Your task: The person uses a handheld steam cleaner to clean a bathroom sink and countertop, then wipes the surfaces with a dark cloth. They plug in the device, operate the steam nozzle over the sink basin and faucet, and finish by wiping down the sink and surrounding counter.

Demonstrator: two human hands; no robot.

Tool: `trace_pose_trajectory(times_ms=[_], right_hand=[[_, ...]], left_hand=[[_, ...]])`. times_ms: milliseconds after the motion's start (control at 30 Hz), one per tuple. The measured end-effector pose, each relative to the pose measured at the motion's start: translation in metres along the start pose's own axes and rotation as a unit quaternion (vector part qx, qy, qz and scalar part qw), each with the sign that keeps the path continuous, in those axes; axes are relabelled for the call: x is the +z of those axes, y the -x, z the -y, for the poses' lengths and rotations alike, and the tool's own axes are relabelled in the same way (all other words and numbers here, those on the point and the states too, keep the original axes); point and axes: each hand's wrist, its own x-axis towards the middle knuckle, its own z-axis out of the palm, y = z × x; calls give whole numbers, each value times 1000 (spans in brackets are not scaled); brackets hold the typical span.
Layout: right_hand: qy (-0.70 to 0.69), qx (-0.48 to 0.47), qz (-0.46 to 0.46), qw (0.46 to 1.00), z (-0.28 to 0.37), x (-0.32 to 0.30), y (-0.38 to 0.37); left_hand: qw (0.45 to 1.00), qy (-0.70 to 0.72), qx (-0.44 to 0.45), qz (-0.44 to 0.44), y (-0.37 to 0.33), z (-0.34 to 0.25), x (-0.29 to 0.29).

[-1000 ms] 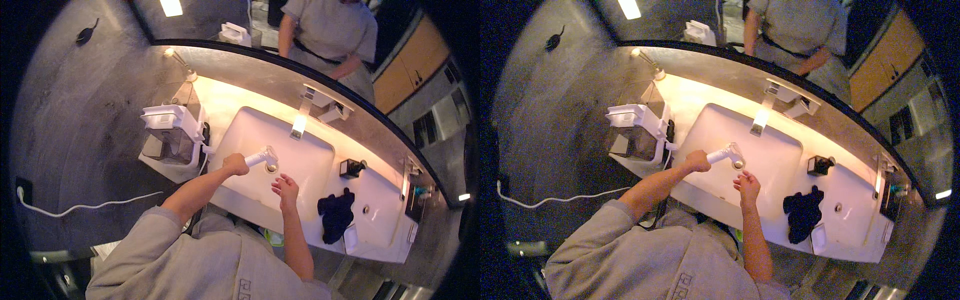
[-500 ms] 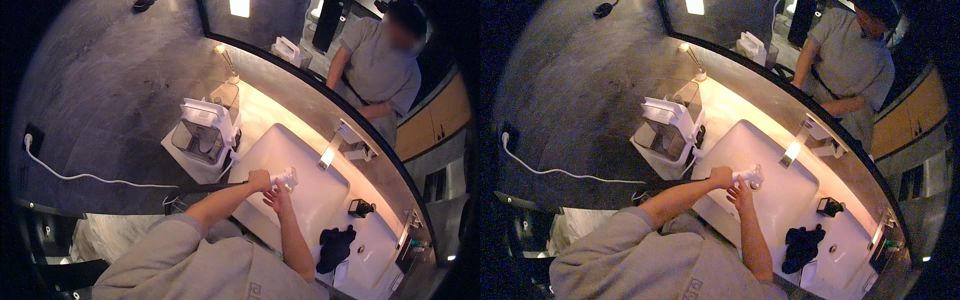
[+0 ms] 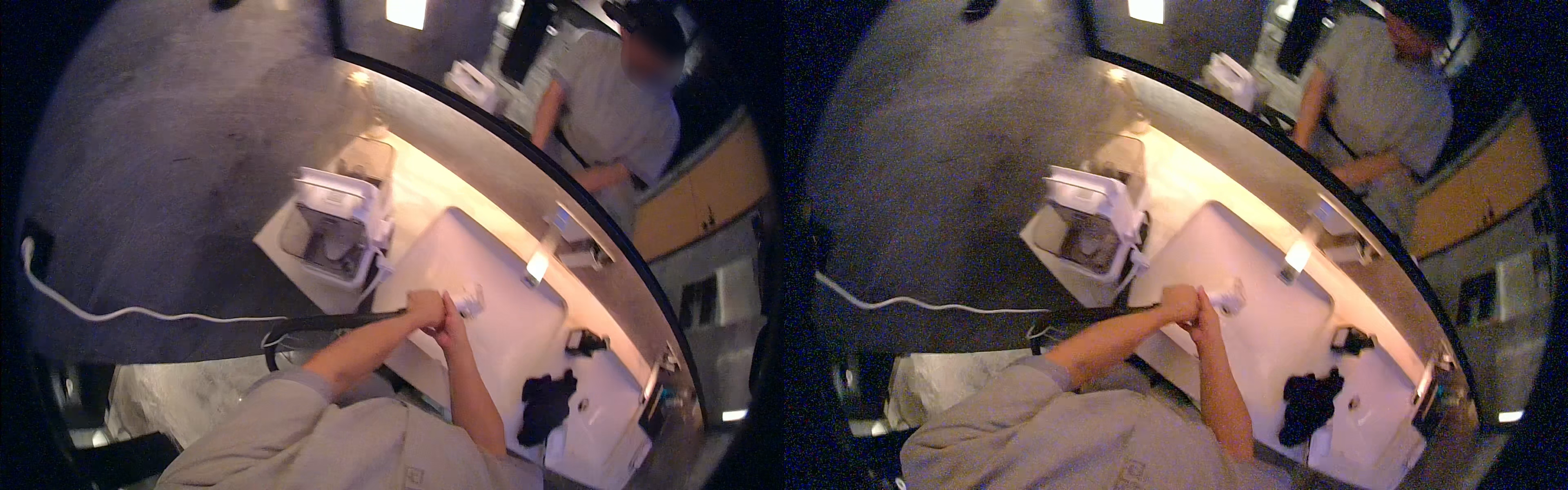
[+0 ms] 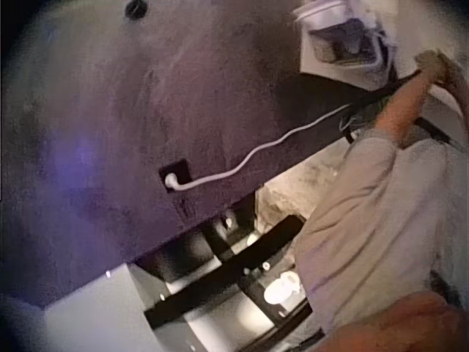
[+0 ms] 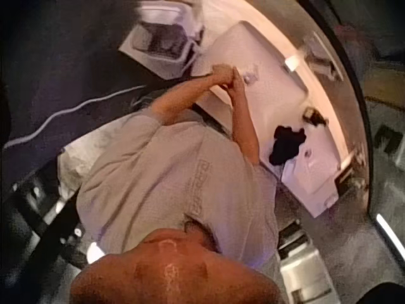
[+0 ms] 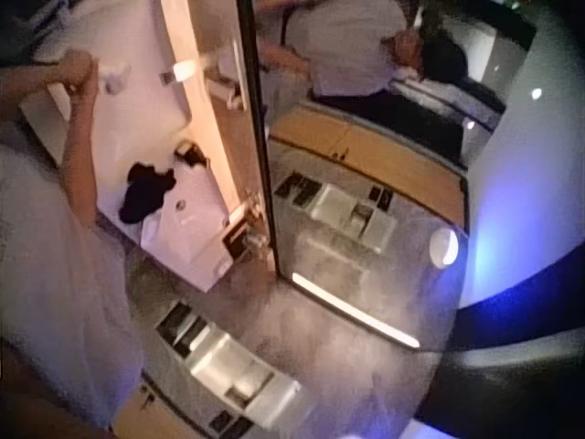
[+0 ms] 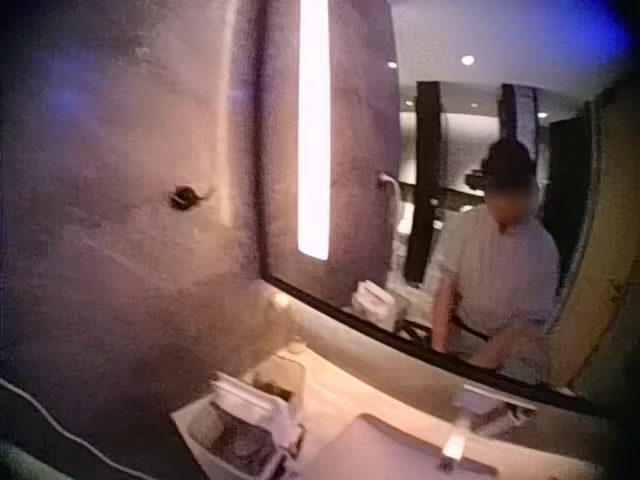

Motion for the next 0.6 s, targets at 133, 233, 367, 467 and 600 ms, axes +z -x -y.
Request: trace_pose_trajectory(times_ms=[133,233,367,467,600], right_hand=[[12,40,-58,997,14,0,22],[1,34,-55,998,20,-6,35],[39,-14,-135,990,20,-18,45],[42,-78,-124,988,25,-25,50],[-61,-106,-87,989,31,-25,50]], left_hand=[[999,28,-16,-9,3,4,-14],[999,10,-17,-30,1,7,-11],[1000,-8,-14,-17,11,-1,-21],[1000,-13,-17,0,9,-1,-20],[1000,-15,-13,-5,3,5,-13]])
